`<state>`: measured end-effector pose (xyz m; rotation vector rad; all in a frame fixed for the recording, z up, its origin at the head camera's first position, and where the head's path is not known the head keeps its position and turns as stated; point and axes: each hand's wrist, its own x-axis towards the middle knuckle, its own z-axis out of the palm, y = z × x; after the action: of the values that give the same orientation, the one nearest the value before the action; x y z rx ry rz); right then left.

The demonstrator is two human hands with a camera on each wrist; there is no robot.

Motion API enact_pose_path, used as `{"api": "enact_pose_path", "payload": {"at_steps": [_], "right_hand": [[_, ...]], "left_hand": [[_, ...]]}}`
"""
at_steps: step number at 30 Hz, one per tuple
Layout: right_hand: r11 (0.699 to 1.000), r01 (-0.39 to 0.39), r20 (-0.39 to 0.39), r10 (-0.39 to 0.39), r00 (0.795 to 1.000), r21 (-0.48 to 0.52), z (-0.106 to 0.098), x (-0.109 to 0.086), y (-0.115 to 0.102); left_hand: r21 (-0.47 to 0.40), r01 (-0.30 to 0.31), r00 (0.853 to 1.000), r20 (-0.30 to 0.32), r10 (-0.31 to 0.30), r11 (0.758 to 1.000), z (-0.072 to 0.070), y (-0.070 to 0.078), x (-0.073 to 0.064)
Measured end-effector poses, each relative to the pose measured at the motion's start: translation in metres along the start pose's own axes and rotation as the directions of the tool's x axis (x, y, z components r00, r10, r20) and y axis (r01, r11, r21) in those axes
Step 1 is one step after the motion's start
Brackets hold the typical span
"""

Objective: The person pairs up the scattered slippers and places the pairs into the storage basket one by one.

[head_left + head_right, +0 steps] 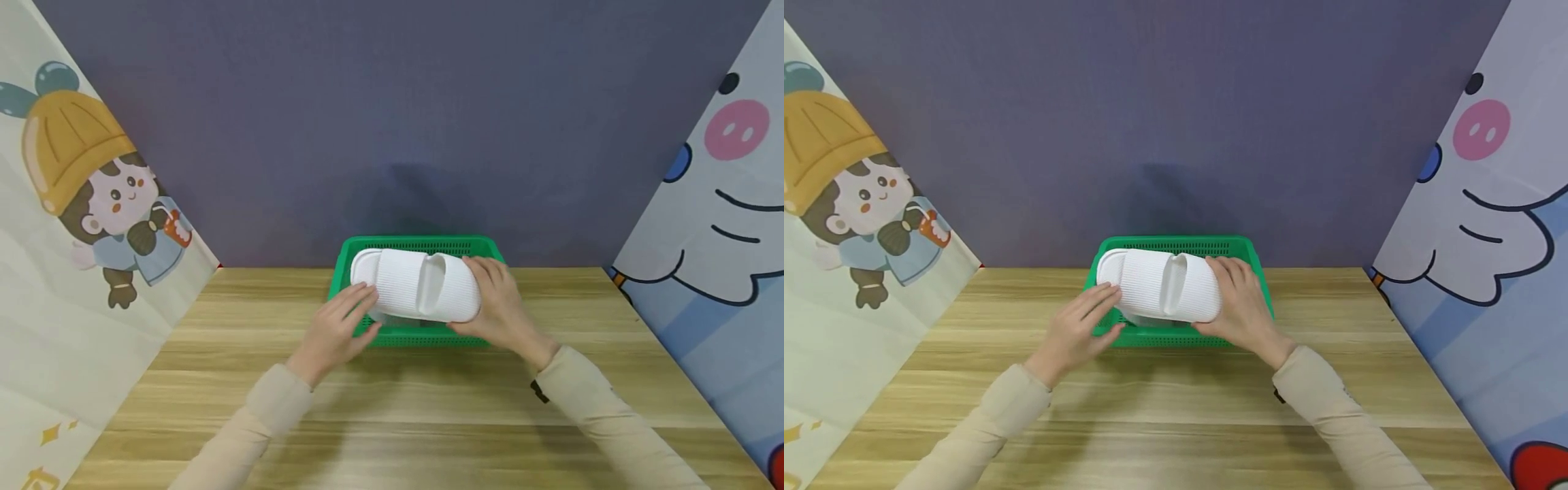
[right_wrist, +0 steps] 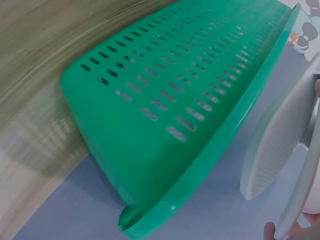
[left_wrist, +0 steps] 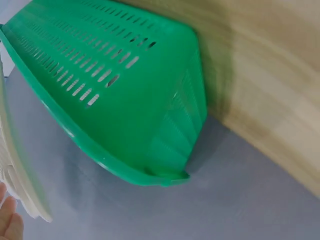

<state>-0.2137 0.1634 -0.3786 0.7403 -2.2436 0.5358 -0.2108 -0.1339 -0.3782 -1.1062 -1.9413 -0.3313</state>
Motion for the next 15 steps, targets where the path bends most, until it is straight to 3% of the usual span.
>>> {"api": "enact_pose_path", "payload": {"at_steps": [4,6,8,10,12,15], "right_hand": [[0.998,-0.053,0.007,0.053,0.999,0.031,-0.002,0.000,0.005],[0.994,-0.095,0.016,0.094,0.995,0.052,-0.003,-0.001,0.008],[0.988,-0.135,0.022,0.134,0.991,0.079,-0.004,-0.001,0.011],[0.981,-0.163,0.025,0.162,0.987,0.100,-0.004,-0.001,0.015],[0.978,-0.174,0.024,0.173,0.985,0.113,-0.005,-0.001,0.017],[0.978,-0.171,0.017,0.170,0.985,0.119,-0.005,0.000,0.022]], "left_hand": [[-0.076,0.127,0.989,-0.061,-0.132,0.989,0.001,-0.003,-0.015],[-0.117,0.217,0.971,-0.079,-0.227,0.969,0.003,-0.006,-0.023],[-0.149,0.319,0.939,-0.082,-0.333,0.936,0.006,-0.009,-0.031],[-0.185,0.417,0.897,-0.073,-0.436,0.890,0.008,-0.010,-0.037],[-0.218,0.516,0.844,-0.035,-0.535,0.829,0.010,-0.011,-0.041],[-0.266,0.660,0.741,0.082,-0.666,0.702,0.012,-0.011,-0.044]]}}
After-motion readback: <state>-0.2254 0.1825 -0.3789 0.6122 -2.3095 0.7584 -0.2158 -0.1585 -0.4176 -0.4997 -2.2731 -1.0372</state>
